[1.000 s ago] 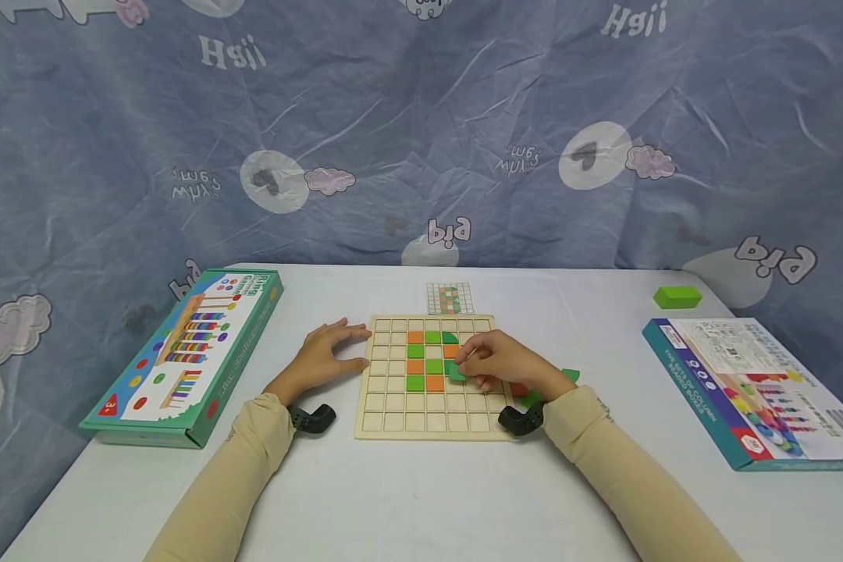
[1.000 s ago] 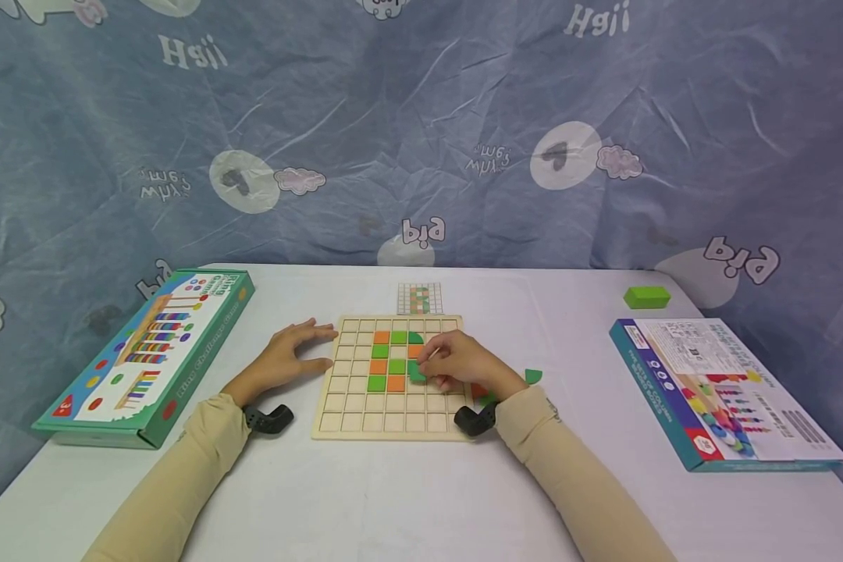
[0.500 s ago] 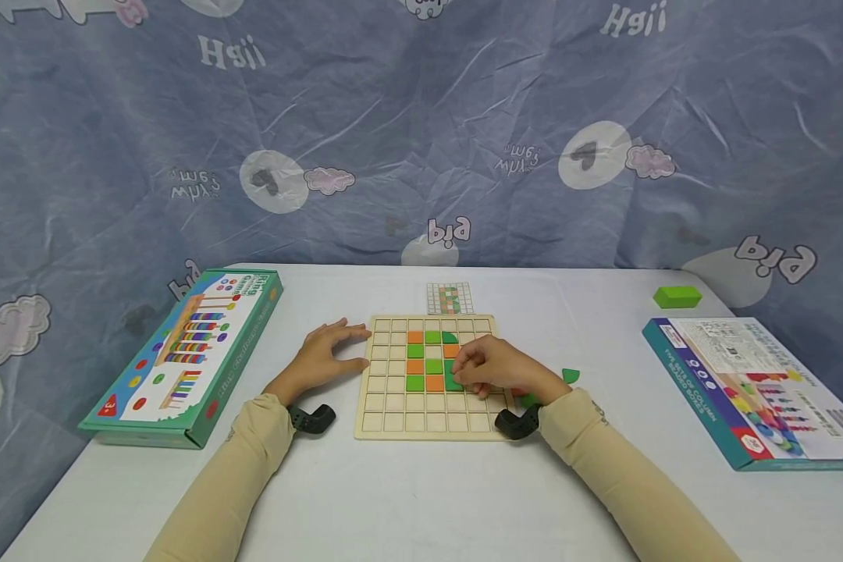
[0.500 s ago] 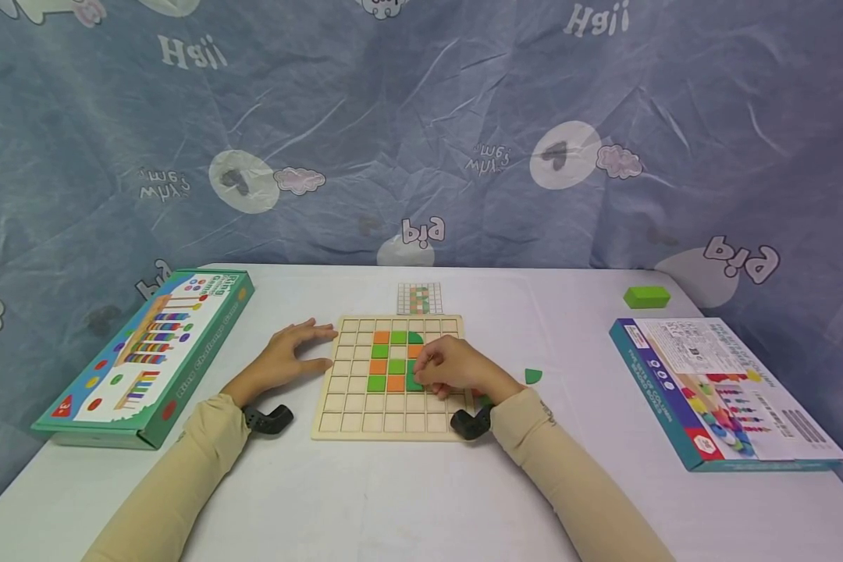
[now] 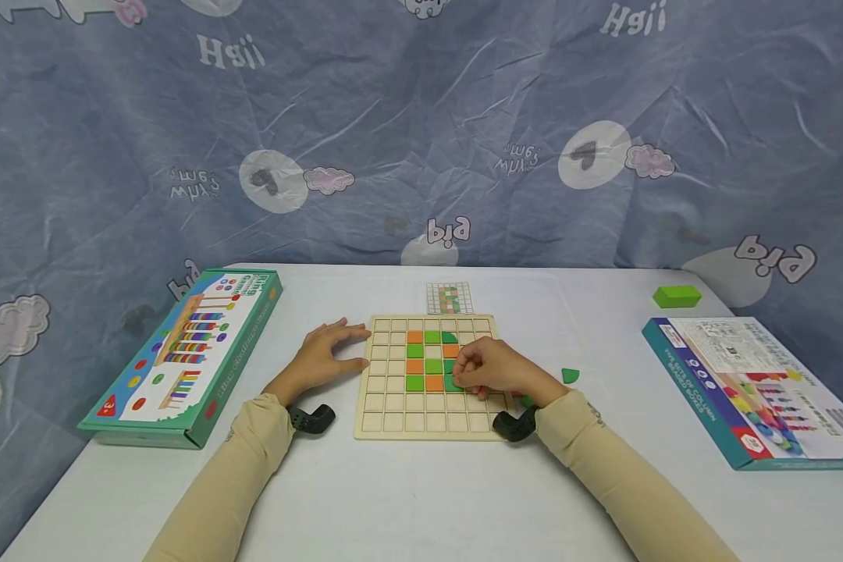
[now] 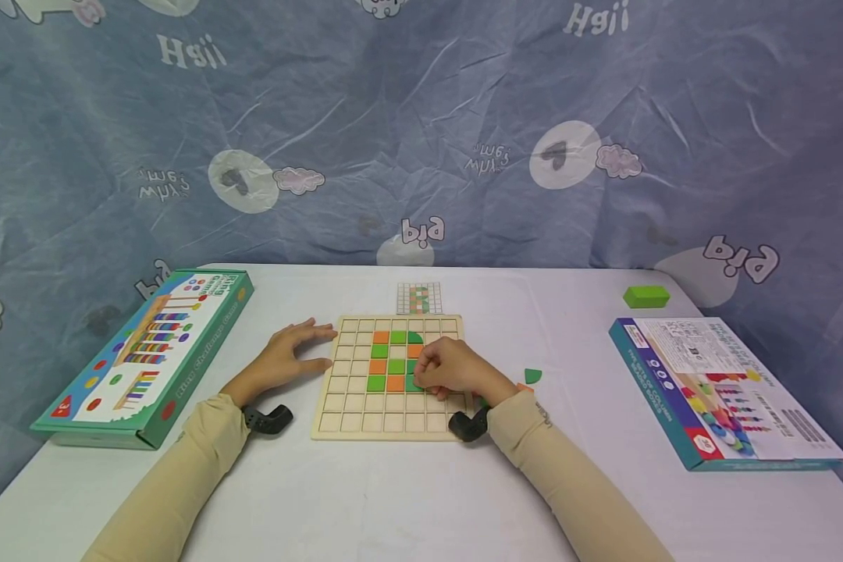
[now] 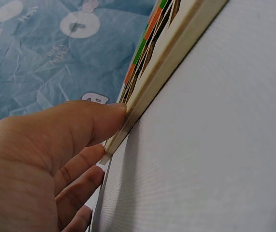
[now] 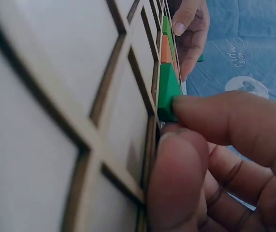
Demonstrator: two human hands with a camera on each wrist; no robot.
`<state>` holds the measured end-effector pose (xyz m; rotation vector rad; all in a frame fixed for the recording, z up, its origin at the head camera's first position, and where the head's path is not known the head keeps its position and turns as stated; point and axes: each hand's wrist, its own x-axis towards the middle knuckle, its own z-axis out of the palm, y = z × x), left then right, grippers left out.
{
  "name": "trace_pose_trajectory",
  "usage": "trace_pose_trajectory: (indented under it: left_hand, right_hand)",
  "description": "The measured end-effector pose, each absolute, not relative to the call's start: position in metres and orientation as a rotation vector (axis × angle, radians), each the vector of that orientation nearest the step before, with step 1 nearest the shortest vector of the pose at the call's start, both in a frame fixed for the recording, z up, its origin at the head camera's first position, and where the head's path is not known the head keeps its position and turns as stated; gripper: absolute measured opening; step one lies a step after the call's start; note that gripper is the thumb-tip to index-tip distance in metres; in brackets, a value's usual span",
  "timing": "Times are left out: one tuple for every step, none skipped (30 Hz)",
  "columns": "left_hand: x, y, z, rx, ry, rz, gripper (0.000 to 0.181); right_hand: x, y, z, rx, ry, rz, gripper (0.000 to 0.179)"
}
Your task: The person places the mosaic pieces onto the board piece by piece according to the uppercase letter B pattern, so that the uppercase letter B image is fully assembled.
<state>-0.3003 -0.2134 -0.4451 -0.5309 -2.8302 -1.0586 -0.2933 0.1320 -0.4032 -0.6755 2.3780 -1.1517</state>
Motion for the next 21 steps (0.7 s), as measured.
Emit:
trace_pose_trajectory:
  left_hand:
    - [-0.3002,-0.2132,-0.4450,-0.531,-2.831,-1.058,0.057]
    - [-0.3003,-0.2130,-0.4449,-0.530,-2.832,-1.058,0.057]
    - [-0.3003,-0.2129,-0.4448,-0.529,-2.833,-1.060,0.057]
    - [-0.3001,-0.2128,-0.4448,-0.532,-2.833,-1.060,0.057]
    - [-0.3003,-0.2127,-0.4448,-0.532,-2.833,-1.062,0.057]
    - [-0.3001,-0.2129,-0.4449,-0.533,-2.832,-1.062,0.057]
    - [-0.3000,-0.2129,-0.4449,-0.533,-2.832,-1.062,0.057]
    - [-0.3000,-0.2129,-0.4450,-0.534,-2.831,-1.061,0.057]
    - [-0.2999,-0.2130,-0.4449,-0.535,-2.830,-1.062,0.057]
    - [-0.2998,-0.2132,-0.4450,-0.536,-2.830,-1.061,0.057]
    - [-0.2997,-0.2135,-0.4450,-0.533,-2.831,-1.064,0.057]
    - [-0.2994,-0.2138,-0.4450,-0.534,-2.830,-1.064,0.057]
    - [-0.2998,-0.2140,-0.4453,-0.531,-2.831,-1.067,0.056]
    - [-0.3002,-0.2144,-0.4457,-0.529,-2.832,-1.068,0.056]
    - [-0.3003,-0.2145,-0.4459,-0.526,-2.833,-1.073,0.056]
    - [-0.3007,-0.2149,-0.4466,-0.528,-2.834,-1.069,0.056]
    - [-0.3009,-0.2151,-0.4469,-0.528,-2.835,-1.068,0.056]
    - [-0.3013,-0.2151,-0.4471,-0.529,-2.834,-1.068,0.056]
    - [-0.3017,-0.2151,-0.4474,-0.530,-2.834,-1.068,0.056]
    - [-0.3017,-0.2152,-0.4474,-0.533,-2.833,-1.067,0.056]
    - [-0.3016,-0.2150,-0.4473,-0.536,-2.832,-1.068,0.057]
  right_hand:
    - [-0.2932,0.1319,-0.4033,-0.673,2.380,-1.151,0.005]
    - [-0.2930,0.1319,-0.4033,-0.669,2.382,-1.150,0.006]
    - [-0.2927,0.1320,-0.4031,-0.671,2.382,-1.150,0.006]
    - [-0.2924,0.1320,-0.4030,-0.673,2.383,-1.150,0.006]
    - [-0.2923,0.1320,-0.4031,-0.676,2.386,-1.150,0.006]
    - [-0.2920,0.1319,-0.4029,-0.674,2.388,-1.151,0.007]
    - [-0.2918,0.1317,-0.4030,-0.674,2.390,-1.152,0.007]
    - [-0.2915,0.1316,-0.4030,-0.670,2.393,-1.153,0.008]
    - [-0.2915,0.1313,-0.4033,-0.668,2.395,-1.155,0.008]
    - [-0.2914,0.1310,-0.4035,-0.665,2.398,-1.155,0.009]
    - [-0.2912,0.1308,-0.4034,-0.662,2.401,-1.155,0.009]
    - [-0.2910,0.1307,-0.4033,-0.659,2.403,-1.153,0.009]
    - [-0.2911,0.1305,-0.4035,-0.658,2.405,-1.153,0.009]
    - [-0.2909,0.1304,-0.4034,-0.656,2.405,-1.153,0.009]
    - [-0.2910,0.1303,-0.4034,-0.655,2.405,-1.155,0.009]
    - [-0.2908,0.1304,-0.4032,-0.651,2.405,-1.156,0.009]
    - [-0.2908,0.1304,-0.4032,-0.648,2.403,-1.159,0.009]
    - [-0.2909,0.1305,-0.4033,-0.644,2.401,-1.162,0.009]
    - [-0.2910,0.1306,-0.4035,-0.640,2.400,-1.165,0.009]
    - [-0.2911,0.1307,-0.4037,-0.637,2.399,-1.167,0.008]
    - [-0.2912,0.1308,-0.4039,-0.632,2.401,-1.167,0.008]
